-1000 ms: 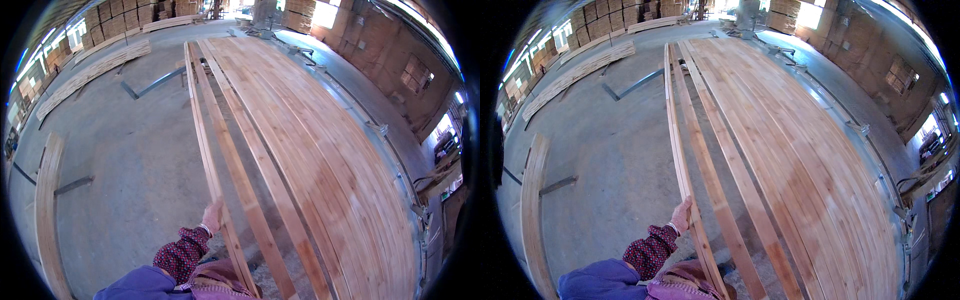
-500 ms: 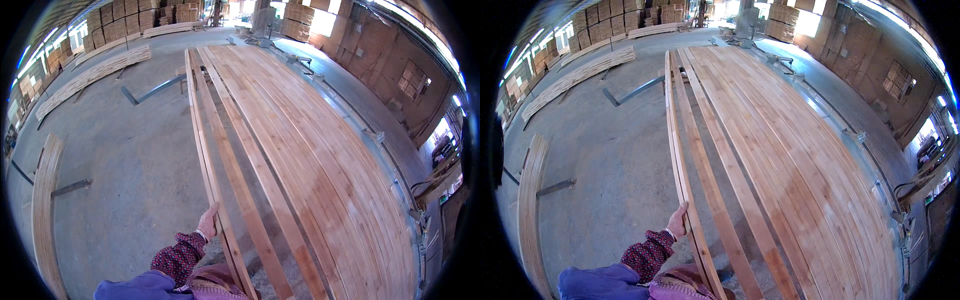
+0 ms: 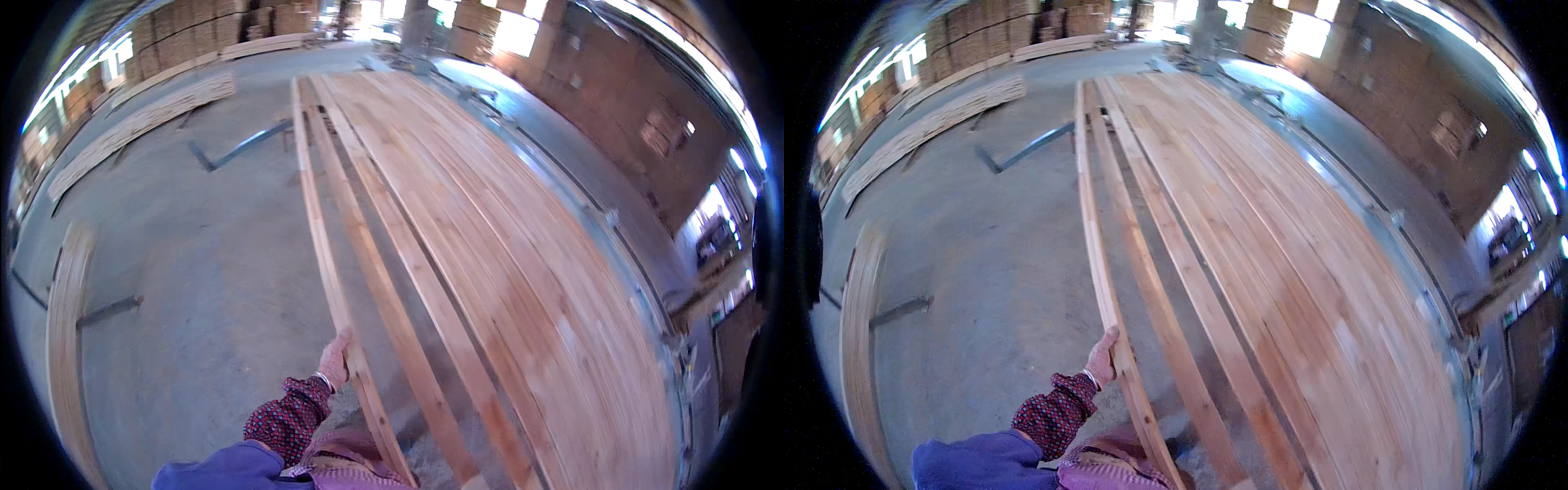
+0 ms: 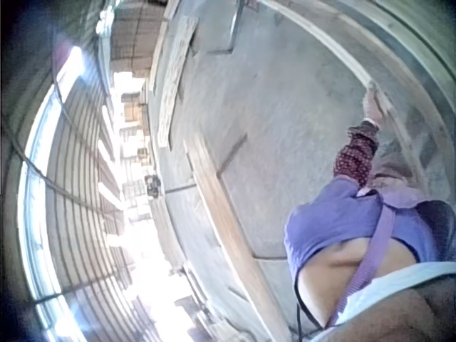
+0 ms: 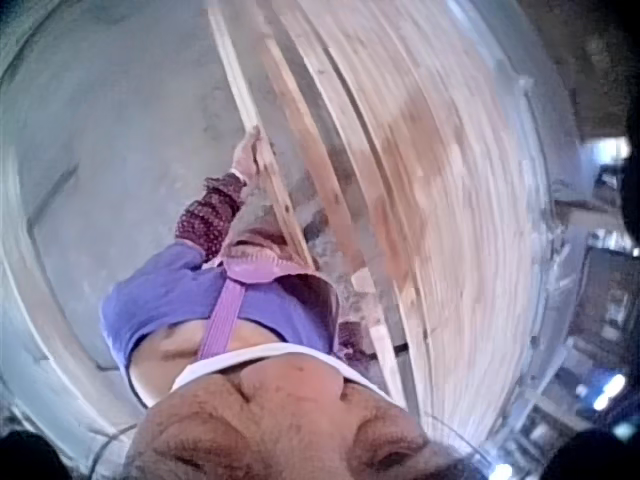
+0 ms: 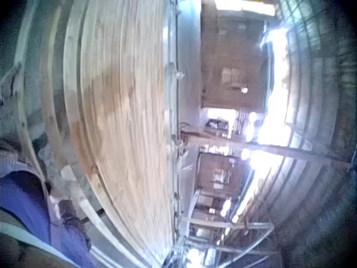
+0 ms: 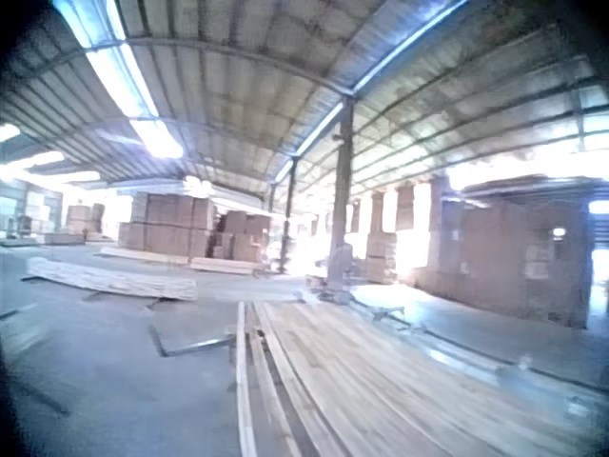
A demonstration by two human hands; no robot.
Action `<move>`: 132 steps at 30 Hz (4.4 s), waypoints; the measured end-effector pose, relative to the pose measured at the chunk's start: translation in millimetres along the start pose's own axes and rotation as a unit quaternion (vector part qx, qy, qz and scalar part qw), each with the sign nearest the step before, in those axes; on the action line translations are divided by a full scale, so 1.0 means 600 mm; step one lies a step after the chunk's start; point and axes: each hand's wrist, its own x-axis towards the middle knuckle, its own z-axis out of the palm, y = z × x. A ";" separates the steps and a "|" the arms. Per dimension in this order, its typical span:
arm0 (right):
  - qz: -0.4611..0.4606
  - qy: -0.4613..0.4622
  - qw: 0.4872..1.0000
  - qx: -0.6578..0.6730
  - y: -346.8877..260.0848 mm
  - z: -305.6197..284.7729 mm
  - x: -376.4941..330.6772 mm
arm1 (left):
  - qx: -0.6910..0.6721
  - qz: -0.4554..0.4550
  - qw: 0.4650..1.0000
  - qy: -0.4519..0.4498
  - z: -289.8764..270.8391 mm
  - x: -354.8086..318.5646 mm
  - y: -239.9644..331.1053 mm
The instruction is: The person picks up and stacks long wooden planks on a metal rack in a workshop. Later, the person picks up a bucket of white liquid and pours it into a larger red bucket.
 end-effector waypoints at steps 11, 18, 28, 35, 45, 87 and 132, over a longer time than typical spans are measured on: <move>-0.063 0.234 0.956 0.165 0.058 -0.014 -0.145 | 0.158 0.023 0.987 -0.027 0.008 0.030 -0.048; 0.240 0.479 0.420 -0.733 0.127 -0.011 -0.097 | 0.318 -0.058 0.942 -0.091 0.061 0.024 -0.045; -0.170 -0.080 0.936 0.298 0.133 0.067 -0.085 | 0.560 -0.163 0.769 -0.261 0.165 -0.017 -0.107; -0.140 -0.113 0.961 0.210 0.135 0.119 -0.058 | 0.700 -0.291 0.494 -0.426 0.209 -0.083 -0.188; 0.481 0.533 0.489 0.495 0.045 0.059 -0.350 | 0.669 -0.367 0.127 -0.635 0.256 -0.217 -0.278; 0.257 0.469 0.839 -0.102 0.187 -0.057 -0.099 | 0.677 0.012 0.203 -0.707 0.280 -0.209 -0.255; 0.050 -0.128 0.988 -0.073 0.044 -0.204 -0.042 | 0.864 0.136 0.217 -0.433 0.261 -0.119 -0.145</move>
